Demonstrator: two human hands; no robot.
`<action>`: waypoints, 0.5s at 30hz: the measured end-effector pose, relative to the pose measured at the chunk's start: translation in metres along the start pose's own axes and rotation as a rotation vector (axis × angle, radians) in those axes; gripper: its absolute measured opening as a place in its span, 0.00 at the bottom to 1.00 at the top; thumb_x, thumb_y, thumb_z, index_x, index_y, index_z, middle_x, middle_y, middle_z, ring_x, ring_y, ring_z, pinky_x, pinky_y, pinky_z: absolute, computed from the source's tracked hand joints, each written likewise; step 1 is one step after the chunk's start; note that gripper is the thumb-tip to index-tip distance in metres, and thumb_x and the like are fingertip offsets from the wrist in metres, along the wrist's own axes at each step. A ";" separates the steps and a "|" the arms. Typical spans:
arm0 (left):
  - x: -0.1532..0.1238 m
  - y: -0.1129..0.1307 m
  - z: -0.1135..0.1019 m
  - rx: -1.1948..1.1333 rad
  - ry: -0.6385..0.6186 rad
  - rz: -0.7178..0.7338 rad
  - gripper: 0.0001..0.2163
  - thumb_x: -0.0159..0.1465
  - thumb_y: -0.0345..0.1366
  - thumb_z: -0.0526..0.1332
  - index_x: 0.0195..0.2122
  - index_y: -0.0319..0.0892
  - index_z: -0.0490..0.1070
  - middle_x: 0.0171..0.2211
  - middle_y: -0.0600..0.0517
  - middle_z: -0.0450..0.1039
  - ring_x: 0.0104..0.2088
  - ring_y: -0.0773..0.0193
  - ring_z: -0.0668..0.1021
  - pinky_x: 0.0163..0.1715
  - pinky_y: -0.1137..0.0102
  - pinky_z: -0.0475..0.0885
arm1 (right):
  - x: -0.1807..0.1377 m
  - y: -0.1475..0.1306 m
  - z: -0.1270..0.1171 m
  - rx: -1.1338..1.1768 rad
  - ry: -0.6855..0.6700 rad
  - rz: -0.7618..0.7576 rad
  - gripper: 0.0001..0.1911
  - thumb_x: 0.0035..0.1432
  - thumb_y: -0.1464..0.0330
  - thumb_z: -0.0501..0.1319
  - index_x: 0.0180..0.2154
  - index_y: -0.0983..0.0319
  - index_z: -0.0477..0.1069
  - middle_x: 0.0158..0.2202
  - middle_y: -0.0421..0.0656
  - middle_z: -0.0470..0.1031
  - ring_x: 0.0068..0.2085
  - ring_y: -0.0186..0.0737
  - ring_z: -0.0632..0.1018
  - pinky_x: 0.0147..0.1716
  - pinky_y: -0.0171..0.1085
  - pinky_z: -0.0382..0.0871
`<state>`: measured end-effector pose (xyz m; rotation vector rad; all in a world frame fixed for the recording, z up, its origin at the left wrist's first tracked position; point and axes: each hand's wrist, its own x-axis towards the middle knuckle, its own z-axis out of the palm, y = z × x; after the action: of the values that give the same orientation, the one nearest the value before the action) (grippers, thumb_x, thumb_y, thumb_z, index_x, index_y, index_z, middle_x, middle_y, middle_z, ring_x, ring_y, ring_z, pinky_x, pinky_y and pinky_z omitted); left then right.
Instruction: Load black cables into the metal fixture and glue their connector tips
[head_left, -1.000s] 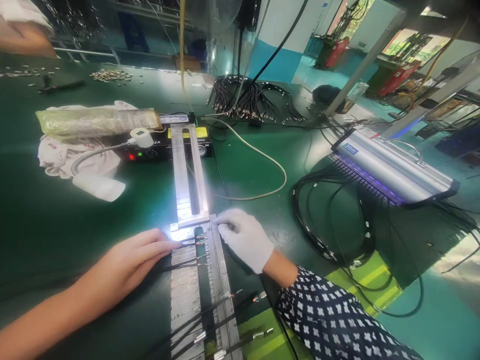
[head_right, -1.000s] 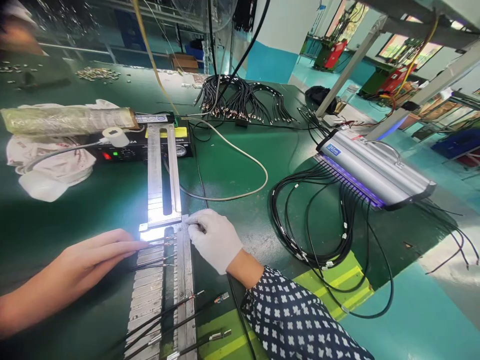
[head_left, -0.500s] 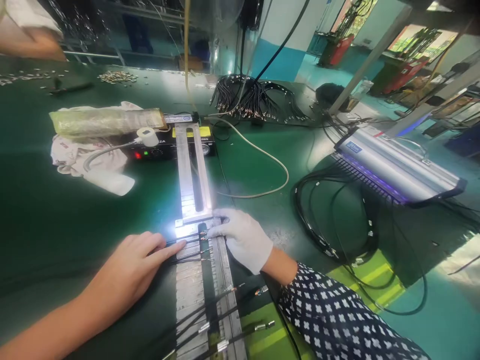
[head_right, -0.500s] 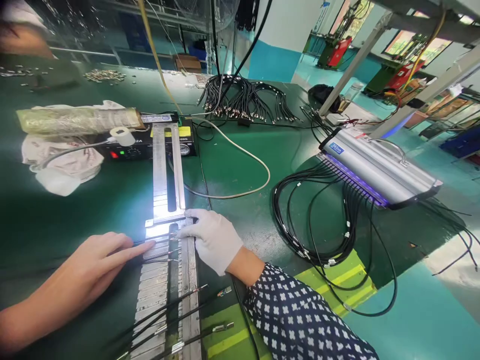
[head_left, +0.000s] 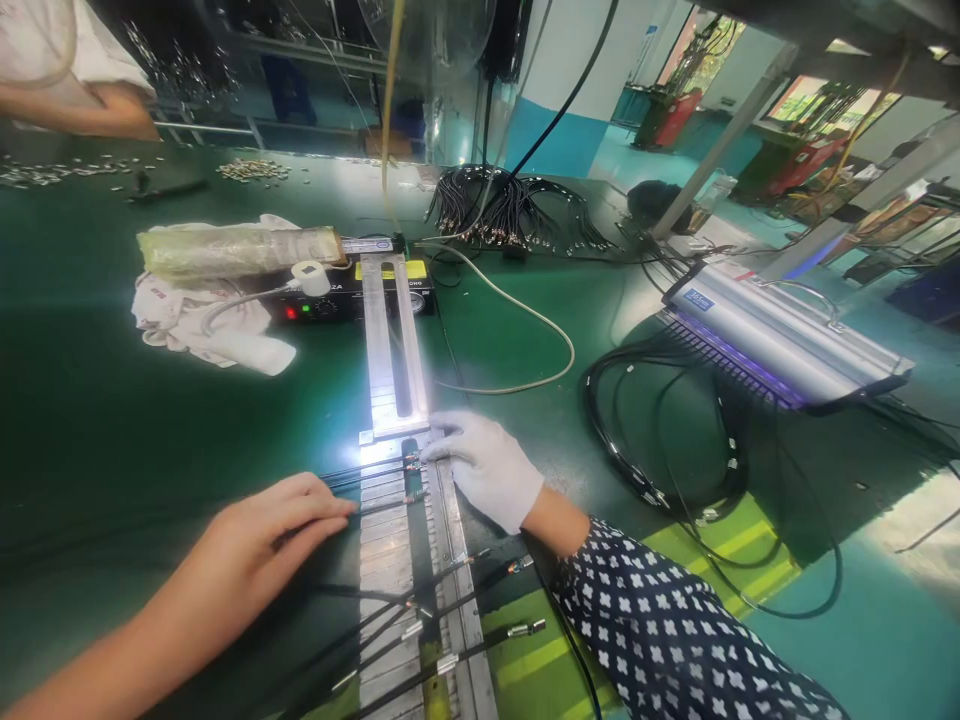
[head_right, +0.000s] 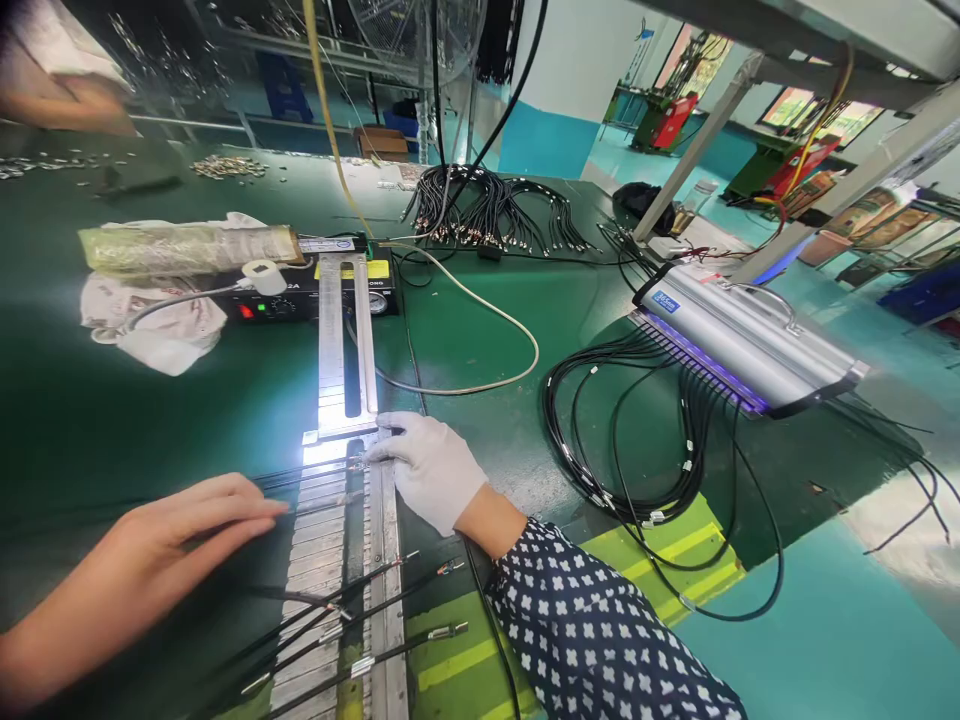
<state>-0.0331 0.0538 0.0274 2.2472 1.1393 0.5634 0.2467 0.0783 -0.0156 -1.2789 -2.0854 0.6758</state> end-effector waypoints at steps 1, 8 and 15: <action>0.001 -0.002 0.003 0.045 0.051 0.013 0.11 0.70 0.44 0.57 0.40 0.51 0.80 0.35 0.54 0.78 0.34 0.66 0.80 0.35 0.77 0.73 | 0.000 0.000 0.000 0.001 0.002 -0.004 0.24 0.52 0.83 0.58 0.40 0.51 0.83 0.58 0.37 0.76 0.55 0.42 0.78 0.57 0.44 0.73; 0.005 -0.023 0.015 0.125 0.099 0.107 0.13 0.72 0.41 0.54 0.47 0.51 0.78 0.40 0.52 0.77 0.38 0.65 0.78 0.39 0.74 0.71 | 0.001 0.001 0.001 0.031 0.039 -0.035 0.22 0.54 0.82 0.59 0.39 0.53 0.84 0.56 0.38 0.77 0.54 0.41 0.78 0.55 0.42 0.74; 0.004 -0.029 0.018 0.118 0.059 0.142 0.13 0.72 0.37 0.54 0.50 0.51 0.77 0.42 0.50 0.77 0.41 0.62 0.78 0.41 0.71 0.73 | 0.002 -0.002 -0.003 0.049 0.011 0.014 0.22 0.56 0.82 0.59 0.38 0.52 0.84 0.56 0.37 0.77 0.54 0.40 0.78 0.56 0.42 0.73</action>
<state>-0.0374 0.0662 -0.0042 2.4423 1.0723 0.6382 0.2470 0.0798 -0.0120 -1.2683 -2.0401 0.7200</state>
